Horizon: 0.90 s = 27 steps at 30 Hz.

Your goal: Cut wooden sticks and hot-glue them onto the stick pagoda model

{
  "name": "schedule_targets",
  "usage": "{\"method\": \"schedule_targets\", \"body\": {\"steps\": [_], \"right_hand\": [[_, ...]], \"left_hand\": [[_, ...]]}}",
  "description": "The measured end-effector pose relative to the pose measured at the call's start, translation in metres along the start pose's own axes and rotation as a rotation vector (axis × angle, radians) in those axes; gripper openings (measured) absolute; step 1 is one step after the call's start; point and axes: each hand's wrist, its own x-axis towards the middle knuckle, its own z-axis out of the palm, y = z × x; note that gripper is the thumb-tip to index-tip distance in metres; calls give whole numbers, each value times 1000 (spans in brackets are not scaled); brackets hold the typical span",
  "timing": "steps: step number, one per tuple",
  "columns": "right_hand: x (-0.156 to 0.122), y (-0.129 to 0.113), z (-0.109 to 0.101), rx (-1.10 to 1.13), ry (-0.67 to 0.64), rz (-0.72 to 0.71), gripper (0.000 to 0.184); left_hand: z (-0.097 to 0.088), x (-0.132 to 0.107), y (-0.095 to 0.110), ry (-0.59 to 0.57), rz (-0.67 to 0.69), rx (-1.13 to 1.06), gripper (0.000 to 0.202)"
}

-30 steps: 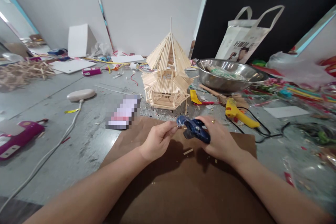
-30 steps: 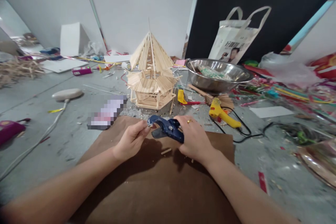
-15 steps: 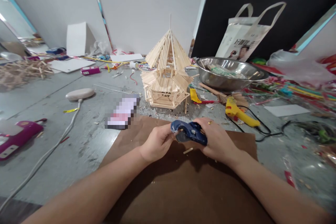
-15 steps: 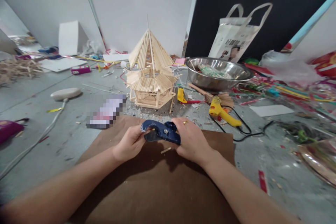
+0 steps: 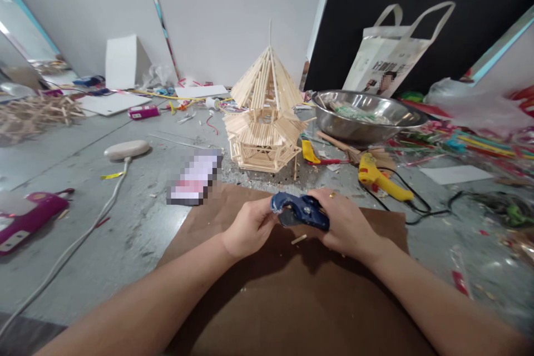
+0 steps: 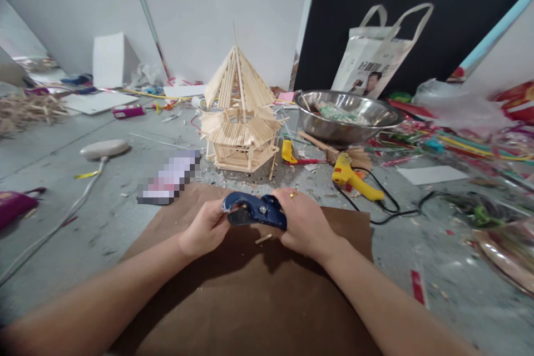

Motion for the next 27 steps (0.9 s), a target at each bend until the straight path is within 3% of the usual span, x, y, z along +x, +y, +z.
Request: {"method": "schedule_targets", "body": {"steps": [16, 21, 27], "right_hand": [[3, 5, 2, -78, -92, 53, 41], [2, 6, 5, -84, -131, 73, 34], [5, 16, 3, -216, 6, 170, 39]], "left_hand": [[2, -2, -2, 2, -71, 9, 23], [3, -3, -4, 12, -93, 80, 25], [4, 1, -2, -2, -259, 139, 28]]}}
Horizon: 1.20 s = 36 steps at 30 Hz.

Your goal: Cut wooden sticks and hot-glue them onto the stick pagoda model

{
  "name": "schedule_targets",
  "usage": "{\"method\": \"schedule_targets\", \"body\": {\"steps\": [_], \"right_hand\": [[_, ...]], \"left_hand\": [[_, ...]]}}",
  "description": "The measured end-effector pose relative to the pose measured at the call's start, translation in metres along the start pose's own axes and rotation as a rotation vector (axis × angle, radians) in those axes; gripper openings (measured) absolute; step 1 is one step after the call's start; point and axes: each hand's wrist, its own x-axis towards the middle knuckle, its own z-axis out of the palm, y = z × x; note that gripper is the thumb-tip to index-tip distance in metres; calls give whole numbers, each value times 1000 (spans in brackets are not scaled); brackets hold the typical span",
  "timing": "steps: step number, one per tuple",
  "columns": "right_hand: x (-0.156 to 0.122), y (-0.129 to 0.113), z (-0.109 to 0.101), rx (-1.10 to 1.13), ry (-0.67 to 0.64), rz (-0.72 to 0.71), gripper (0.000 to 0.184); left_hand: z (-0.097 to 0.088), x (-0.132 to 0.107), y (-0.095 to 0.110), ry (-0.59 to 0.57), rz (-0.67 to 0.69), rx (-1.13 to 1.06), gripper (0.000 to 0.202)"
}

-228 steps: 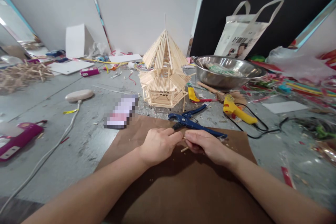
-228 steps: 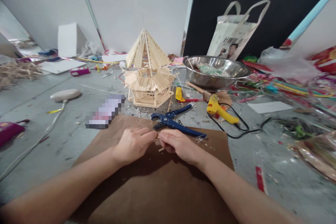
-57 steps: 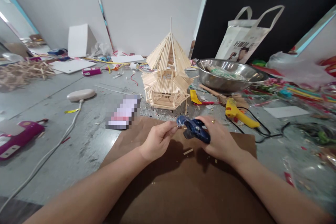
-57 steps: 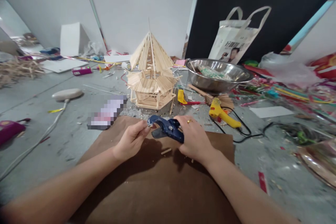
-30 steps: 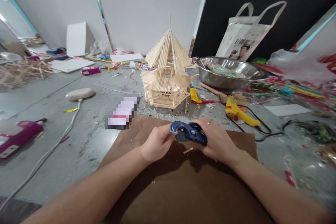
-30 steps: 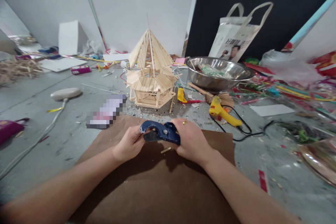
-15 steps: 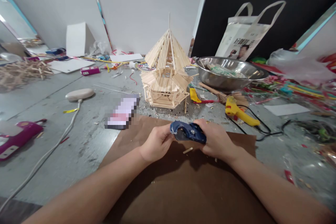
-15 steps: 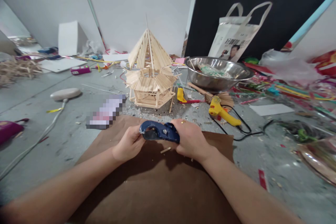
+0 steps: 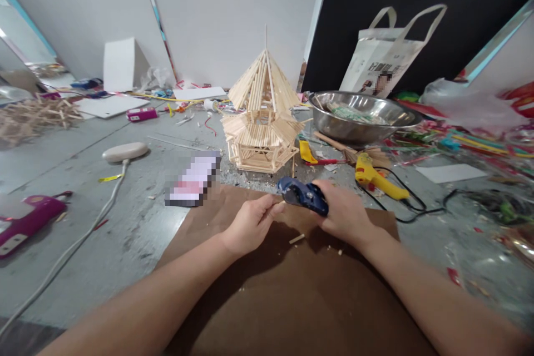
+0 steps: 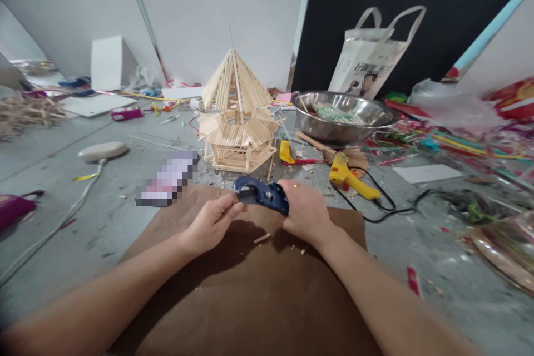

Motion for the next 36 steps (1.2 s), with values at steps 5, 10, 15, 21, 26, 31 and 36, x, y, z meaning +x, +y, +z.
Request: {"method": "schedule_targets", "body": {"steps": [5, 10, 15, 21, 26, 31, 36], "right_hand": [[5, 18, 0, 22, 71, -101, 42], [5, 23, 2, 91, -24, -309, 47], [4, 28, 2, 131, -108, -324, 58], [3, 34, -4, 131, -257, -241, 72], [5, 33, -4, 126, -289, -246, 75], [9, 32, -4, 176, -250, -185, 49], [27, 21, -15, 102, -173, 64, 34]], "left_hand": [[-3, 4, -4, -14, -84, 99, 26], [-9, 9, -16, 14, -145, 409, 26], [-11, 14, -30, 31, -109, 576, 38], [-11, 15, -39, 53, -11, 533, 40], [-13, 16, -37, 68, 5, 505, 36], [-14, 17, -32, 164, -7, 355, 28], [-11, 14, -28, 149, -40, 139, 22]]}}
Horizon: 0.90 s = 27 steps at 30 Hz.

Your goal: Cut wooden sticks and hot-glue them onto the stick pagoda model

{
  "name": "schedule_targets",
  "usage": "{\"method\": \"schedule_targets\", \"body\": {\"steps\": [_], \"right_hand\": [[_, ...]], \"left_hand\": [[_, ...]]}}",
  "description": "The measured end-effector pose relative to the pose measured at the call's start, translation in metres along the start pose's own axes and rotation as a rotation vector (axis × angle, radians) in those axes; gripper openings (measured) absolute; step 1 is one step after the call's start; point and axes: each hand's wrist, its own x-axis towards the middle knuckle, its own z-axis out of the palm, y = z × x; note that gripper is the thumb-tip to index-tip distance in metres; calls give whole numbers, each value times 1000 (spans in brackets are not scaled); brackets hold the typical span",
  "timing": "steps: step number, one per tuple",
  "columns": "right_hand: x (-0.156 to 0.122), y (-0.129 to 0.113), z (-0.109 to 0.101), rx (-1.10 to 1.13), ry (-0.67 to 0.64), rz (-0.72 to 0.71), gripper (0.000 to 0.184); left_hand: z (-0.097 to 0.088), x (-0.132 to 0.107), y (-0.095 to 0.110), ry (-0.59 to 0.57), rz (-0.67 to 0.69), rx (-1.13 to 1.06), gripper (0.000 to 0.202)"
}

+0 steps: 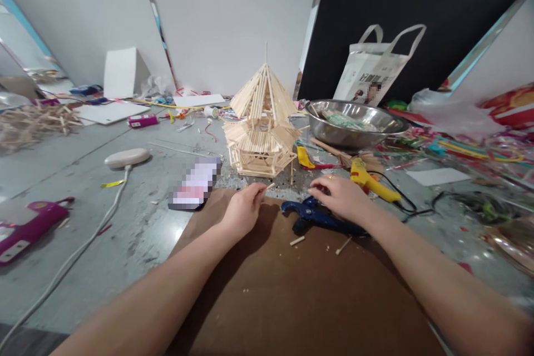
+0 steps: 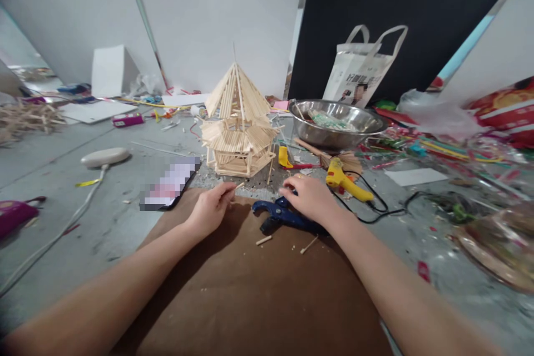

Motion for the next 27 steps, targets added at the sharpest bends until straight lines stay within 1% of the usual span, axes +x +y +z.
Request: {"method": "schedule_targets", "body": {"steps": [3, 5, 7, 11, 14, 17, 20, 25, 27], "right_hand": [[18, -14, -3, -55, -54, 122, 29], [32, -23, 1, -67, -107, 199, 30], [45, -28, 10, -73, -129, 258, 35], [62, -29, 27, -64, -158, 353, 36], [66, -24, 28, -52, -182, 408, 35], [65, -18, 20, -28, -208, 443, 36], [57, -11, 6, 16, -246, 452, 32], [26, 1, -21, 61, -305, 467, 26], [10, 6, -33, -34, -249, 483, 22]], "left_hand": [[2, -3, 3, -76, -62, -201, 20], [2, -4, 4, -117, -110, -328, 20], [3, -5, 5, -136, -152, -415, 21], [4, -6, 6, -134, -174, -472, 23], [5, -6, 7, -137, -156, -431, 26], [4, -7, 10, -132, -143, -367, 27], [1, -7, 12, -94, -104, -280, 27], [-2, -7, 15, 16, 67, -91, 19], [-2, -6, 16, 20, 122, -65, 18]]}}
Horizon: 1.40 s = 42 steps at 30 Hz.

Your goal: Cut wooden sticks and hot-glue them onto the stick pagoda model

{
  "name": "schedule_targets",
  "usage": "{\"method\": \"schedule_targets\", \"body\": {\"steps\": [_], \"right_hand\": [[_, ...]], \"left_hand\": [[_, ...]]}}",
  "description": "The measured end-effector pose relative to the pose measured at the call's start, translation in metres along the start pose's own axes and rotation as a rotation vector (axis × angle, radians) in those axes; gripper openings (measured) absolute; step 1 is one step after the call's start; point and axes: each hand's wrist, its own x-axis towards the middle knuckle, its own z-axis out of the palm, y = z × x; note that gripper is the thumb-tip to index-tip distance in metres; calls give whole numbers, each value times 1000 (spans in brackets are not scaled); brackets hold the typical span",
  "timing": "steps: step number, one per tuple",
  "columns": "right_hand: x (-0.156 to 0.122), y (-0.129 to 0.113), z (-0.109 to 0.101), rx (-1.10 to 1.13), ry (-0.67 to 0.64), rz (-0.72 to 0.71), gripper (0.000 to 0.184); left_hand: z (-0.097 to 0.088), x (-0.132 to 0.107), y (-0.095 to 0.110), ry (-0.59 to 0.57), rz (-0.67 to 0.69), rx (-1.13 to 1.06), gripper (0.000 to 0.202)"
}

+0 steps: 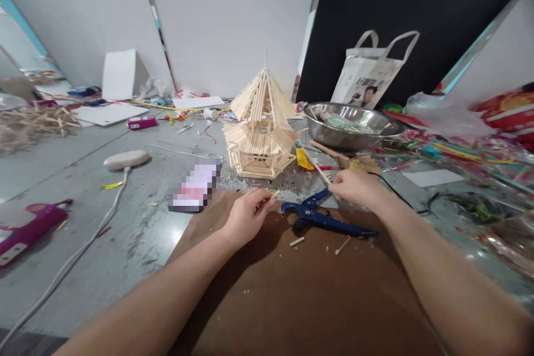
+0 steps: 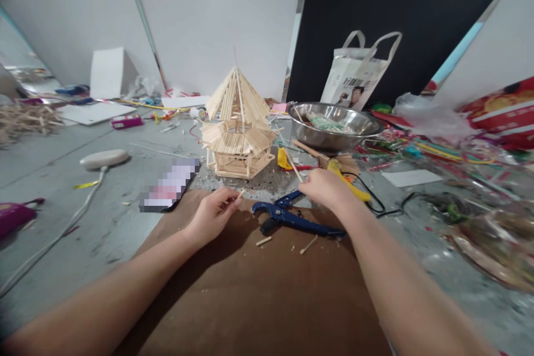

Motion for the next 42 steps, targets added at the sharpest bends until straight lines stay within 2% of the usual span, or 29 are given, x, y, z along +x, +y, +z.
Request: {"method": "schedule_targets", "body": {"steps": [3, 5, 9, 13, 16, 20, 23, 25, 28, 30, 31, 33, 35, 39, 42], "right_hand": [[-21, 17, -14, -167, 185, 28, 17], [-34, 25, -23, -217, 198, -8, 18], [-57, 32, -37, -221, 129, -154, 17], [-71, 30, -37, -147, 46, -345, 15], [-77, 24, -34, -33, -31, -463, 15], [-83, 18, -38, 48, -85, -505, 15], [-81, 21, -43, 107, -71, -506, 16], [-75, 23, -42, 232, -16, -484, 17], [-60, 17, -29, 718, 207, -418, 22], [-50, 5, -11, 1092, 369, -350, 28], [-47, -3, 0, 1172, 390, -333, 29], [-45, -21, 24, 1148, 354, -353, 30], [-49, -37, 46, 999, 332, -450, 34], [-60, -55, 72, 580, 310, -697, 55], [-61, -55, 76, 456, 332, -772, 60]], "left_hand": [[1, -1, 0, -13, 76, -1, 16], [1, -2, 0, -19, 121, 0, 15], [-1, -3, 2, 50, 219, 89, 15], [-6, -3, 6, 153, 365, 220, 13], [-8, -3, 9, 154, 412, 326, 15], [-9, -3, 10, 71, 401, 373, 18], [-9, -3, 9, -61, 338, 343, 21], [-8, -4, 9, -147, 288, 291, 23], [-5, -5, 11, -186, 122, 134, 20], [-3, -4, 12, -161, -100, -99, 17], [-1, -3, 14, -144, -229, -266, 17], [1, -1, 16, -107, -452, -629, 17], [2, 1, 17, -72, -574, -913, 19], [4, 0, 18, -86, -622, -1149, 21], [7, -2, 17, -106, -618, -1184, 20]]}}
